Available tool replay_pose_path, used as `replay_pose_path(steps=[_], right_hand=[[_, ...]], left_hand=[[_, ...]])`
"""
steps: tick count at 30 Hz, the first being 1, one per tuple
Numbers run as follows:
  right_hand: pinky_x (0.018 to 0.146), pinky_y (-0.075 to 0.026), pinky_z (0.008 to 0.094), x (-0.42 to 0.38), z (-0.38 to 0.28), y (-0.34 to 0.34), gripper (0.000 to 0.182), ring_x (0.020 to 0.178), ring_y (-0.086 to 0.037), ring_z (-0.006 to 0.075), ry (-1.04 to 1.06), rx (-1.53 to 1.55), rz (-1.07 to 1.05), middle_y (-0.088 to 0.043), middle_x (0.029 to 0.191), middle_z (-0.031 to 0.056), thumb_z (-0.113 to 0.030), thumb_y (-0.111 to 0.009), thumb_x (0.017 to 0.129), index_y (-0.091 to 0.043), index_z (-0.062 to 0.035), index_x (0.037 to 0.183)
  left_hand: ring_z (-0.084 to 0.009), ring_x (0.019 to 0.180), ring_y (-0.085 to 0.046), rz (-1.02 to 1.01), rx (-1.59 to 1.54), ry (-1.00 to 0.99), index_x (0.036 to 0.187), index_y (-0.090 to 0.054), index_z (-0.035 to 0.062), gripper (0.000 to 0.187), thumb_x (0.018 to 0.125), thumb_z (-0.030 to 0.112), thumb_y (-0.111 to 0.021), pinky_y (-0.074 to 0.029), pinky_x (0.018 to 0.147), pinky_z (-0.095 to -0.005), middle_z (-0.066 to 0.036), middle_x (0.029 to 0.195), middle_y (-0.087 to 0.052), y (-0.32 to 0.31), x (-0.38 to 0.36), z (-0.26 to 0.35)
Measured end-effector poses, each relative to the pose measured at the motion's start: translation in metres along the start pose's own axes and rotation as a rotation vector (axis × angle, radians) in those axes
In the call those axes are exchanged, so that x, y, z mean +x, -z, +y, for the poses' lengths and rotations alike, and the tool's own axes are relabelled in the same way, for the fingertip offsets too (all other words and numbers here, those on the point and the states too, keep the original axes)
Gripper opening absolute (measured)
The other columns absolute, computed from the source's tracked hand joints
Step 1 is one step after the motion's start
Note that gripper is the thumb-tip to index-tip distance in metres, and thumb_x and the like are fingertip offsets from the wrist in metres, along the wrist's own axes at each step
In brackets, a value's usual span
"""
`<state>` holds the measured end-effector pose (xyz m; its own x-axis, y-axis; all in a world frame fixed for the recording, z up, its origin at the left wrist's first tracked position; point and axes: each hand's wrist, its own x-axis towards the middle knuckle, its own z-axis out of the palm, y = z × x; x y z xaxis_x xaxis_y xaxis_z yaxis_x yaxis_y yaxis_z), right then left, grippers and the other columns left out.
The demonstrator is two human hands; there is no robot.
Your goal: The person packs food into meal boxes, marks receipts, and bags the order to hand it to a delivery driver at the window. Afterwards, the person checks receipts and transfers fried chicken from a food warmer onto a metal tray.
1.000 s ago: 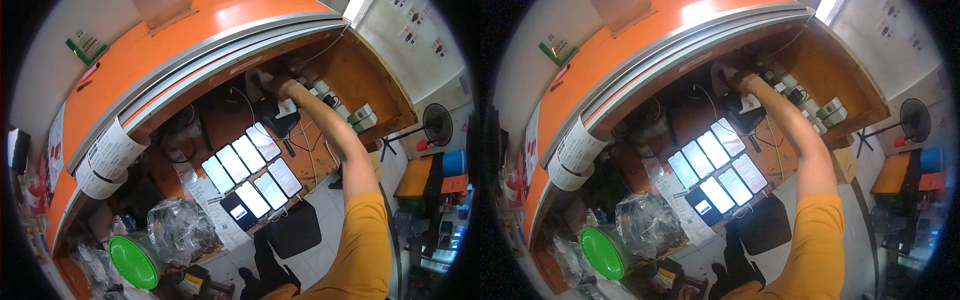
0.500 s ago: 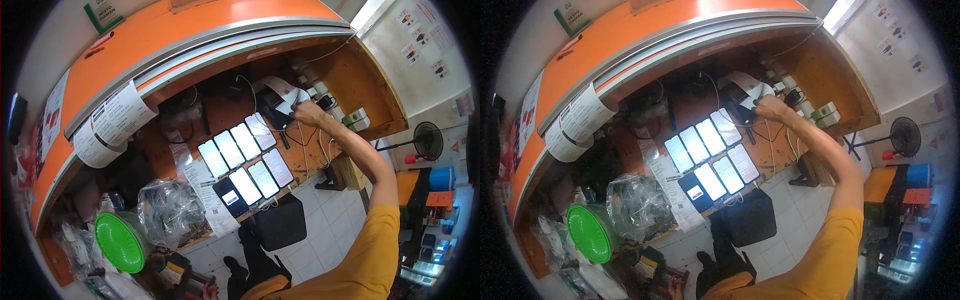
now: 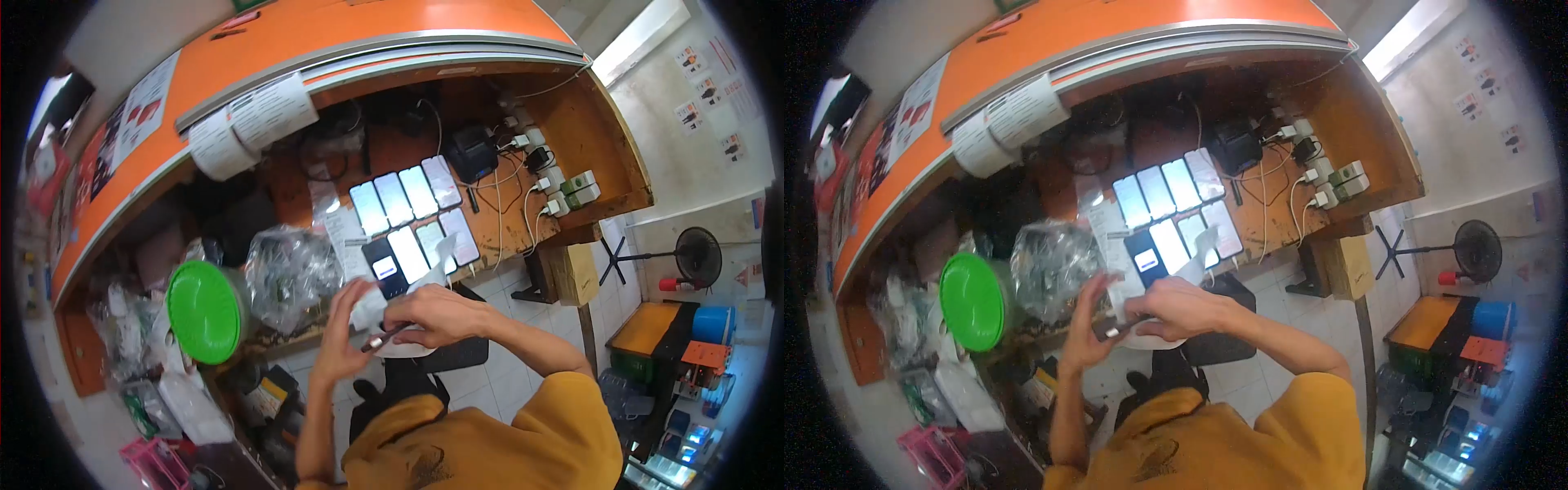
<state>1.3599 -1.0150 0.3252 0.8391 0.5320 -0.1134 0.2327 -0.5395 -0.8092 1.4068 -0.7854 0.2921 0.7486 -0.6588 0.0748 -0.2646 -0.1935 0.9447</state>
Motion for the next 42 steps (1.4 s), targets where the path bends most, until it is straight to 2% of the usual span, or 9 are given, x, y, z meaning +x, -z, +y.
replay_pose_path(steps=[1,2,4,8,16,30,33,34,42], right_hand=[[0.068,-0.051,0.0422,0.002,-0.014,-0.006,0.024,0.081,-0.066,0.0365,0.011,0.095,0.06,-0.068,0.085,0.0153,-0.019,-0.076,0.083,-0.065,-0.0045,0.099],[0.068,-0.052,0.0396,0.004,-0.026,-0.01,0.025,0.082,-0.067,0.035,0.017,0.198,0.118,-0.069,0.088,0.0154,-0.019,-0.077,0.083,-0.066,-0.0038,0.1],[0.066,-0.051,0.0322,0.004,-0.036,-0.018,0.032,0.076,-0.065,0.0173,-0.07,0.319,0.065,-0.071,0.086,0.0095,-0.019,-0.081,0.081,-0.068,-0.0022,0.105],[0.066,-0.049,0.0297,-0.014,-0.022,-0.036,0.036,0.072,-0.06,0.0122,-0.124,0.217,-0.199,-0.069,0.083,0.0058,-0.024,-0.085,0.076,-0.07,0.0003,0.098],[0.062,-0.045,0.0285,-0.01,-0.083,-0.02,0.027,0.066,-0.06,0.0102,-0.188,-0.026,-0.034,-0.07,0.074,0.004,-0.024,-0.086,0.076,-0.075,-0.0013,0.087],[0.062,-0.046,0.0276,0.017,-0.2,-0.033,0.026,0.067,-0.057,0.0053,-0.186,-0.19,-0.123,-0.071,0.073,0.0041,-0.022,-0.082,0.081,-0.075,0.0015,0.089],[0.065,-0.047,0.0264,0.022,-0.214,-0.052,0.023,0.069,-0.058,0.0058,-0.157,-0.162,-0.121,-0.07,0.073,0.003,-0.019,-0.081,0.081,-0.074,0.002,0.087],[0.066,-0.048,0.0263,0.025,-0.217,-0.053,0.023,0.069,-0.059,0.0067,-0.147,-0.218,-0.134,-0.07,0.073,0.0028,-0.019,-0.081,0.081,-0.074,0.002,0.087],[0.068,-0.051,0.0326,0.017,-0.225,-0.081,0.027,0.069,-0.064,0.0172,-0.154,-0.651,0.014,-0.073,0.079,0.0091,-0.026,-0.082,0.078,-0.075,-0.0015,0.089]], left_hand=[[-0.0275,0.126,-0.055,-0.235,-0.016,0.001,0.138,-0.05,0.0033,0.075,0.072,0.005,-0.083,-0.042,0.108,-0.039,-0.015,0.133,-0.058,0.02,0.007,0.014],[-0.0248,0.1,-0.065,-0.243,0.003,0.015,0.113,-0.065,0.002,0.044,0.073,0.008,-0.084,-0.049,0.09,-0.0364,-0.01,0.104,-0.069,0.026,-0.003,0.011],[-0.0198,0.084,-0.066,-0.26,-0.064,0.088,0.094,-0.069,0.0009,0.02,0.08,0.009,-0.08,-0.05,0.079,-0.0316,-0.01,0.089,-0.069,0.044,-0.032,0.005],[-0.0122,0.08,-0.061,-0.051,0.107,0.188,0.089,-0.068,-0.0004,0.015,0.083,0.01,-0.078,-0.049,0.074,-0.0284,-0.004,0.082,-0.068,0.131,-0.111,0.012],[-0.0062,0.062,-0.053,0.156,0.174,0.544,0.084,-0.067,0.0003,0.014,0.087,0.013,-0.073,-0.042,0.057,-0.0265,0.002,0.07,-0.062,0.269,-0.312,-0.035],[-0.0092,0.074,-0.061,0.088,0.036,0.576,0.089,-0.07,-0.0022,0.008,0.084,0.004,-0.07,-0.05,0.07,-0.03,-0.002,0.075,-0.067,0.253,-0.418,-0.067],[-0.0173,0.115,-0.06,-0.021,-0.141,0.309,0.117,-0.069,0.0006,0.032,0.085,0.004,-0.068,-0.048,0.1,-0.0336,-0.01,0.121,-0.067,0.214,-0.38,-0.013],[-0.0156,0.102,-0.063,-0.032,-0.286,0.171,0.121,-0.066,0.0,0.04,0.089,0.023,-0.073,-0.05,0.093,-0.0321,-0.009,0.111,-0.07,0.193,-0.366,-0.016],[-0.0184,0.072,-0.06,0.191,0.079,0.11,0.094,-0.061,-0.0004,0.02,0.097,0.019,-0.062,-0.048,0.069,-0.0359,-0.009,0.079,-0.064,0.143,-0.331,0.003]])
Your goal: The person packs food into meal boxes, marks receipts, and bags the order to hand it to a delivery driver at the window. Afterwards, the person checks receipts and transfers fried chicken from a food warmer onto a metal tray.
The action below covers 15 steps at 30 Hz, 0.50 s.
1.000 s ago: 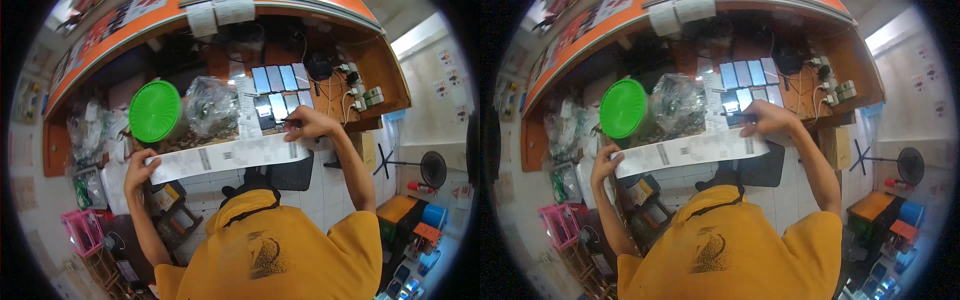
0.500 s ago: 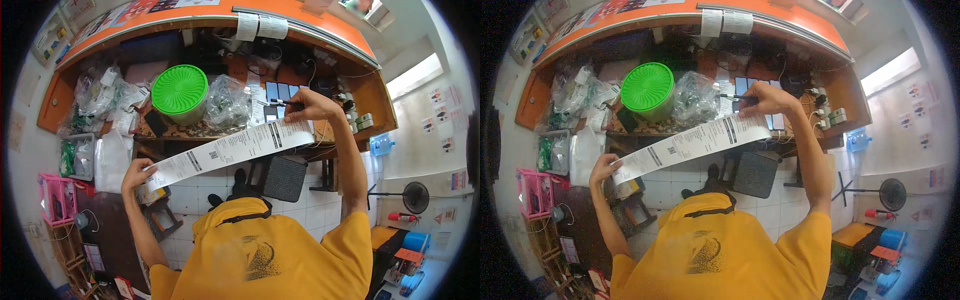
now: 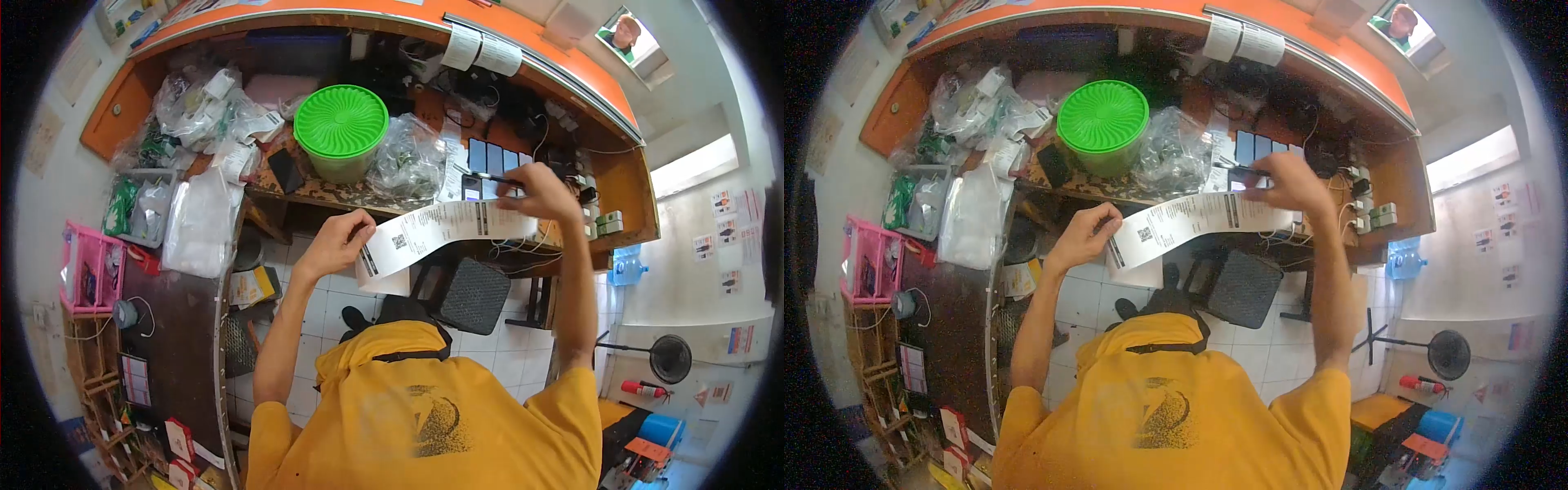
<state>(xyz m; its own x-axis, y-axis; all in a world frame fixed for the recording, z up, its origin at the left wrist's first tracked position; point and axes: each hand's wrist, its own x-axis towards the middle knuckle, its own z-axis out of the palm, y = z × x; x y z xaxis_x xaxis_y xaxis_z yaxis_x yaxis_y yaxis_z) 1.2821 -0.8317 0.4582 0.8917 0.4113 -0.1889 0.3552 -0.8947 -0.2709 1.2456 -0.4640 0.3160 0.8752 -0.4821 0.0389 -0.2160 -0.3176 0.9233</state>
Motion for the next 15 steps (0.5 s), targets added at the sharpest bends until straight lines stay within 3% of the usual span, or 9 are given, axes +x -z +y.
replay_pose_path(steps=[1,3,4,6,8,10,11,14,15], right_hand=[[0.071,-0.052,0.0349,0.003,-0.007,-0.018,0.031,0.077,-0.068,0.0221,0.128,0.134,0.117,-0.075,0.09,0.0102,-0.027,-0.082,0.078,-0.075,-0.0047,0.098],[0.076,-0.053,0.0344,0.015,-0.045,-0.06,0.043,0.088,-0.069,0.021,0.269,0.43,0.229,-0.074,0.103,0.0099,-0.027,-0.081,0.08,-0.07,-0.005,0.115],[0.073,-0.054,0.0335,0.025,-0.052,-0.092,0.044,0.085,-0.069,0.0222,0.338,0.491,0.263,-0.073,0.102,0.012,-0.026,-0.08,0.081,-0.068,-0.004,0.117],[0.067,-0.053,0.0338,0.037,-0.076,-0.108,0.038,0.078,-0.068,0.0232,0.297,0.51,0.084,-0.072,0.094,0.0158,-0.025,-0.079,0.082,-0.069,-0.0014,0.11],[0.062,-0.051,0.0343,0.053,-0.063,-0.137,0.03,0.068,-0.065,0.0226,0.283,0.512,0.083,-0.069,0.082,0.0171,-0.022,-0.078,0.082,-0.07,0.0009,0.099],[0.059,-0.048,0.0344,0.056,-0.059,-0.139,0.024,0.062,-0.06,0.0215,0.238,0.614,0.104,-0.065,0.072,0.0161,-0.019,-0.076,0.083,-0.07,0.002,0.091],[0.061,-0.047,0.0315,0.06,-0.054,-0.147,0.02,0.063,-0.057,0.0159,0.212,0.648,0.085,-0.064,0.07,0.0111,-0.016,-0.073,0.085,-0.068,0.0028,0.089],[0.065,-0.048,0.0371,0.073,-0.032,-0.165,0.026,0.064,-0.061,0.022,0.125,0.997,0.104,-0.065,0.071,0.0142,-0.022,-0.07,0.084,-0.068,0.0033,0.089],[0.067,-0.047,0.0332,0.077,-0.025,-0.174,0.027,0.069,-0.056,0.0137,0.014,1.274,0.019,-0.066,0.074,0.0054,-0.024,-0.07,0.088,-0.067,0.0029,0.088]], left_hand=[[-0.0228,0.073,-0.061,0.011,0.043,-0.055,0.093,-0.06,-0.0005,0.018,0.097,0.018,-0.061,-0.048,0.069,-0.037,-0.011,0.08,-0.064,-0.005,0.002,0.005],[-0.0315,0.075,-0.062,0.028,0.132,-0.177,0.092,-0.06,-0.0006,0.016,0.096,0.015,-0.06,-0.049,0.07,-0.0391,-0.015,0.083,-0.064,-0.015,0.006,0.014],[-0.0432,0.078,-0.06,0.02,0.139,-0.226,0.095,-0.06,-0.0019,0.012,0.092,0.009,-0.06,-0.049,0.07,-0.0457,-0.02,0.087,-0.063,-0.02,0.009,0.017],[-0.0411,0.081,-0.06,0.042,0.241,-0.257,0.095,-0.06,-0.0023,0.012,0.093,0.01,-0.059,-0.048,0.072,-0.0465,-0.019,0.089,-0.061,-0.026,0.013,0.019],[-0.04,0.082,-0.06,0.038,0.281,-0.221,0.095,-0.061,-0.0018,0.012,0.093,0.009,-0.059,-0.048,0.072,-0.0466,-0.018,0.089,-0.059,-0.028,0.019,0.023],[-0.039,0.082,-0.06,0.066,0.331,-0.228,0.095,-0.061,-0.0012,0.011,0.093,0.01,-0.059,-0.048,0.073,-0.0463,-0.017,0.089,-0.059,-0.031,0.029,0.018],[-0.0385,0.081,-0.059,0.089,0.357,-0.253,0.094,-0.061,-0.0008,0.011,0.093,0.01,-0.06,-0.048,0.072,-0.046,-0.017,0.088,-0.059,-0.035,0.034,0.01],[-0.0356,0.077,-0.06,0.183,0.378,-0.327,0.091,-0.06,0.0004,0.008,0.09,0.007,-0.064,-0.048,0.07,-0.0438,-0.015,0.085,-0.059,-0.054,0.058,-0.001],[-0.0351,0.077,-0.06,0.221,0.387,-0.347,0.09,-0.059,0.0006,0.007,0.089,0.006,-0.064,-0.049,0.07,-0.0433,-0.014,0.085,-0.059,-0.06,0.067,-0.002]])
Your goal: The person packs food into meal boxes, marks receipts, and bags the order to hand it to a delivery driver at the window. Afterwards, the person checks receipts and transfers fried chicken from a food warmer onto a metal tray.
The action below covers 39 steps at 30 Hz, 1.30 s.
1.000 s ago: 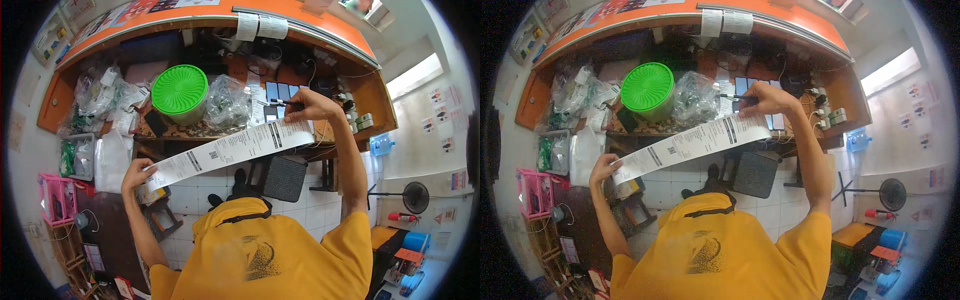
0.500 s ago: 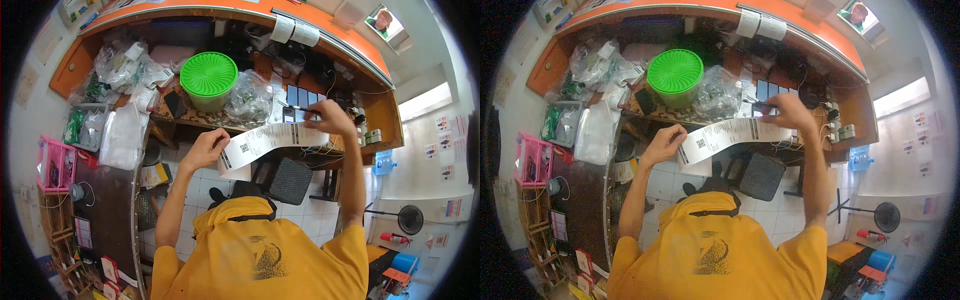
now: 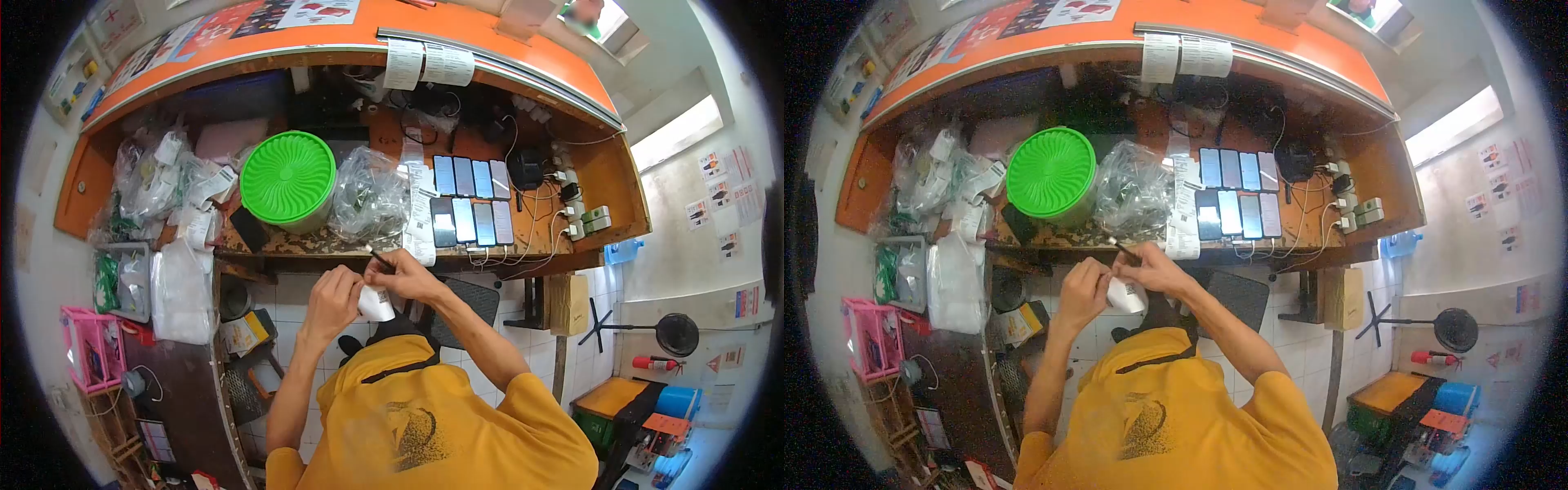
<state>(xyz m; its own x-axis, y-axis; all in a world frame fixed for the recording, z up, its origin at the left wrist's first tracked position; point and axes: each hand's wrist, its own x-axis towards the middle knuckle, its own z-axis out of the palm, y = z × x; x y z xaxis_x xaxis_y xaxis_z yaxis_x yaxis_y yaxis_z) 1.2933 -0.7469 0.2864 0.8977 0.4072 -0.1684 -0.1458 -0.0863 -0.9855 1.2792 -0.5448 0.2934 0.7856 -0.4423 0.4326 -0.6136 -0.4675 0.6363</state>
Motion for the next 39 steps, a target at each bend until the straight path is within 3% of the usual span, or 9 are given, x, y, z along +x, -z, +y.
replay_pose_path(steps=[6,9,13,18,23,25,27,31,39], right_hand=[[0.075,-0.049,0.0308,-0.023,0.031,0.132,0.031,0.079,-0.059,0.0111,-0.167,-0.274,-0.106,-0.069,0.081,0.0037,-0.03,-0.074,0.09,-0.073,-0.0005,0.1],[0.065,-0.044,0.0269,-0.044,0.051,0.191,0.018,0.071,-0.053,0.0067,-0.284,-0.121,0.04,-0.066,0.073,-0.0016,-0.021,-0.077,0.089,-0.073,-0.0033,0.088],[0.06,-0.043,0.0257,-0.03,0.037,0.223,0.019,0.066,-0.053,0.0053,-0.452,-0.256,0.058,-0.067,0.071,-0.0009,-0.019,-0.077,0.089,-0.074,-0.0021,0.082],[0.057,-0.044,0.0241,-0.027,0.105,0.278,0.013,0.064,-0.056,0.0057,-0.578,-0.089,0.147,-0.068,0.073,0.0003,-0.015,-0.076,0.088,-0.074,-0.0022,0.086],[0.081,-0.055,0.035,-0.011,0.101,0.278,0.024,0.091,-0.068,0.0182,-0.29,-0.276,-0.074,-0.074,0.097,0.0088,-0.019,-0.074,0.087,-0.074,-0.0028,0.104],[0.077,-0.054,0.0344,0.021,0.072,0.256,0.022,0.082,-0.069,0.0192,-0.125,-0.418,-0.219,-0.074,0.088,0.0123,-0.02,-0.072,0.089,-0.072,0.0002,0.097],[0.066,-0.049,0.0378,0.037,0.039,0.239,0.026,0.07,-0.065,0.0229,0.018,-0.385,-0.209,-0.07,0.079,0.0152,-0.025,-0.074,0.088,-0.071,0.0008,0.093],[0.062,-0.048,0.0361,0.03,0.041,0.291,0.043,0.068,-0.064,0.0201,-0.256,-0.54,-0.317,-0.071,0.077,0.0112,-0.034,-0.087,0.071,-0.072,0.0003,0.091],[0.083,-0.055,0.0388,0.076,0.152,0.426,0.063,0.093,-0.069,0.0267,-0.352,-0.826,-0.125,-0.073,0.103,0.012,-0.042,-0.089,0.057,-0.074,-0.0068,0.106]], left_hand=[[-0.0336,0.069,-0.061,0.077,-0.072,0.08,0.093,-0.061,0.0013,0.012,0.088,0.009,-0.069,-0.049,0.06,-0.0426,-0.012,0.077,-0.059,-0.038,0.055,-0.023],[-0.0337,0.064,-0.06,-0.282,-0.21,0.363,0.101,-0.065,0.0012,0.02,0.088,0.014,-0.072,-0.048,0.059,-0.0413,-0.013,0.071,-0.06,-0.031,0.078,-0.033],[-0.0317,0.063,-0.063,-0.264,-0.258,0.264,0.091,-0.07,0.0007,0.015,0.085,0.014,-0.075,-0.047,0.058,-0.0387,-0.015,0.074,-0.066,-0.074,0.063,-0.071],[-0.0306,0.066,-0.064,0.246,-0.144,0.309,0.082,-0.068,-0.0005,0.004,0.081,-0.004,-0.071,-0.049,0.062,-0.0372,-0.012,0.071,-0.065,-0.097,0.084,-0.065],[-0.0428,0.118,-0.053,0.028,-0.036,0.481,0.138,-0.053,0.004,0.071,0.075,0.02,-0.082,-0.045,0.1,-0.045,-0.025,0.133,-0.05,-0.11,0.095,-0.081],[-0.0375,0.121,-0.054,-0.157,-0.329,0.334,0.135,-0.056,0.0024,0.074,0.071,0.025,-0.086,-0.041,0.104,-0.0465,-0.019,0.13,-0.058,-0.128,0.124,-0.064],[-0.0249,0.112,-0.06,-0.491,-0.75,0.537,0.122,-0.066,0.0042,0.054,0.075,0.022,-0.086,-0.046,0.097,-0.0389,-0.012,0.118,-0.065,-0.151,0.123,-0.069],[-0.0164,0.074,-0.067,-0.468,-0.498,0.601,0.093,-0.074,0.0,0.022,0.082,0.018,-0.081,-0.052,0.07,-0.0319,-0.007,0.077,-0.072,-0.158,0.135,-0.075],[-0.0126,0.074,-0.065,-0.32,-0.394,0.625,0.092,-0.074,0.0012,0.017,0.086,0.018,-0.075,-0.052,0.068,-0.0316,-0.01,0.081,-0.073,-0.193,0.137,-0.093]])
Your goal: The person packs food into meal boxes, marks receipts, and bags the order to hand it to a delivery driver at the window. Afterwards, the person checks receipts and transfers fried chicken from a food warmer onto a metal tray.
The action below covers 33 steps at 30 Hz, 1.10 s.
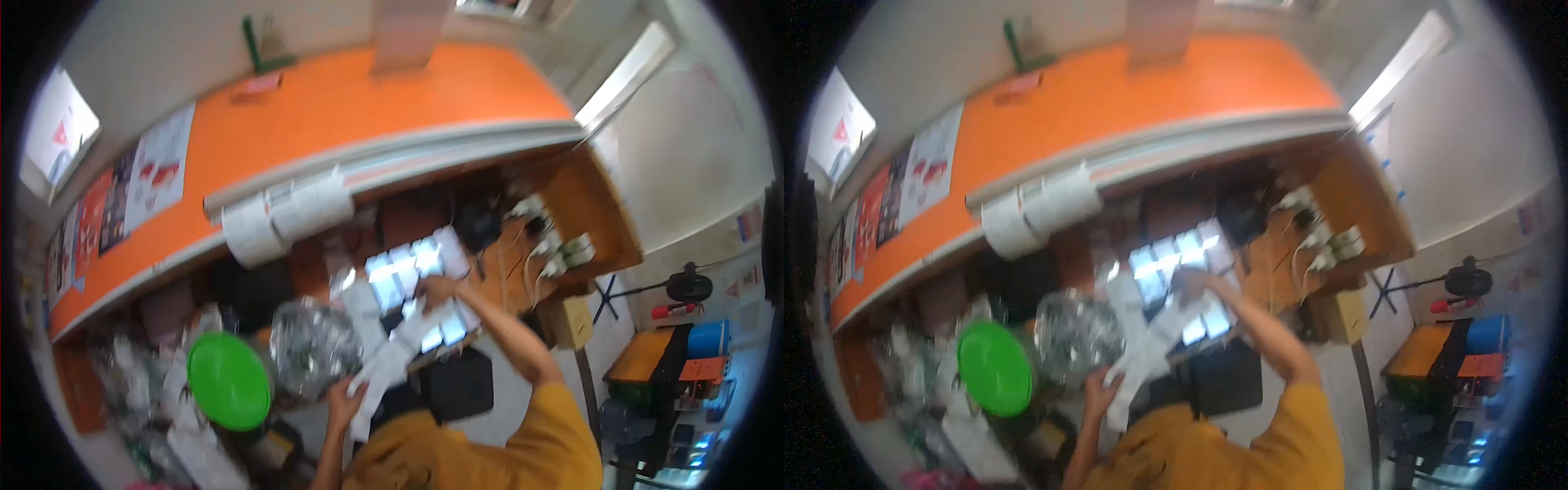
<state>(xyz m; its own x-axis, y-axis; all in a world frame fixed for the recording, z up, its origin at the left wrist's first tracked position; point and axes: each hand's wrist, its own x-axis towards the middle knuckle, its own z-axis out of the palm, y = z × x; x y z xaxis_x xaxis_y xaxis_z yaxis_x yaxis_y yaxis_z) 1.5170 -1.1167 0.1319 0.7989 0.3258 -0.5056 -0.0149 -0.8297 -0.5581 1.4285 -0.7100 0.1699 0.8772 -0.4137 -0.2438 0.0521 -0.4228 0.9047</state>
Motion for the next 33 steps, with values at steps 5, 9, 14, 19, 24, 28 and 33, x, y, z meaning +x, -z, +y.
replay_pose_path(steps=[5,9,14,19,24,28,33], right_hand=[[0.083,-0.056,0.0444,0.092,-0.033,0.05,0.044,0.097,-0.069,0.0327,-0.119,-0.316,0.084,-0.074,0.101,0.0126,-0.031,-0.083,0.061,-0.076,-0.0132,0.101],[0.088,-0.054,0.0462,0.159,-0.049,0.033,0.046,0.102,-0.067,0.0355,-0.053,-0.268,0.098,-0.072,0.107,0.0141,-0.028,-0.077,0.072,-0.07,-0.0127,0.114],[0.092,-0.052,0.0456,0.22,-0.045,-0.033,0.045,0.103,-0.066,0.0365,0.154,-0.145,0.193,-0.07,0.109,0.0183,-0.022,-0.071,0.077,-0.065,-0.0084,0.12],[0.088,-0.053,0.0469,0.187,-0.057,-0.02,0.02,0.104,-0.066,0.0355,0.119,-0.278,0.084,-0.07,0.104,0.0197,-0.008,-0.066,0.071,-0.071,-0.0031,0.09],[0.084,-0.054,0.0457,0.156,-0.044,-0.019,0.019,0.093,-0.068,0.035,0.116,-0.245,0.091,-0.07,0.093,0.0156,-0.012,-0.069,0.072,-0.071,-0.0073,0.09],[0.074,-0.052,0.0464,0.161,-0.05,-0.035,0.021,0.085,-0.068,0.0357,0.181,-0.181,0.274,-0.071,0.086,0.0125,-0.018,-0.075,0.076,-0.068,-0.0062,0.092],[0.078,-0.052,0.0459,0.175,-0.064,-0.049,0.026,0.091,-0.067,0.0358,0.229,-0.147,0.345,-0.071,0.098,0.0134,-0.017,-0.073,0.08,-0.066,-0.0062,0.103]], left_hand=[[-0.0116,0.075,-0.065,0.022,-0.126,0.265,0.095,-0.072,-0.0011,0.021,0.091,0.02,-0.072,-0.05,0.067,-0.03,-0.01,0.083,-0.073,-0.05,0.011,-0.055],[-0.0194,0.06,-0.063,0.233,0.026,0.305,0.088,-0.072,0.0019,0.024,0.09,0.026,-0.072,-0.047,0.058,-0.0351,-0.012,0.07,-0.068,-0.083,0.013,-0.085],[-0.0372,0.057,-0.062,0.315,0.387,0.31,0.083,-0.07,0.0037,0.029,0.088,0.032,-0.072,-0.045,0.055,-0.0463,-0.019,0.063,-0.062,-0.082,0.007,-0.085],[-0.0428,0.065,-0.064,0.145,0.38,0.371,0.087,-0.07,0.0033,0.031,0.087,0.034,-0.071,-0.048,0.061,-0.0512,-0.021,0.067,-0.064,-0.094,-0.008,-0.115],[-0.041,0.068,-0.066,0.046,0.37,0.412,0.088,-0.072,0.0042,0.028,0.086,0.032,-0.072,-0.05,0.063,-0.0492,-0.022,0.071,-0.067,-0.099,-0.007,-0.12],[-0.0412,0.068,-0.066,0.142,0.307,0.405,0.081,-0.068,0.0031,0.029,0.087,0.032,-0.071,-0.05,0.061,-0.0497,-0.022,0.071,-0.066,-0.098,-0.009,-0.12],[-0.043,0.065,-0.065,0.248,0.421,0.377,0.079,-0.064,0.0026,0.031,0.09,0.032,-0.068,-0.05,0.06,-0.0515,-0.021,0.069,-0.065,-0.097,-0.016,-0.125]])
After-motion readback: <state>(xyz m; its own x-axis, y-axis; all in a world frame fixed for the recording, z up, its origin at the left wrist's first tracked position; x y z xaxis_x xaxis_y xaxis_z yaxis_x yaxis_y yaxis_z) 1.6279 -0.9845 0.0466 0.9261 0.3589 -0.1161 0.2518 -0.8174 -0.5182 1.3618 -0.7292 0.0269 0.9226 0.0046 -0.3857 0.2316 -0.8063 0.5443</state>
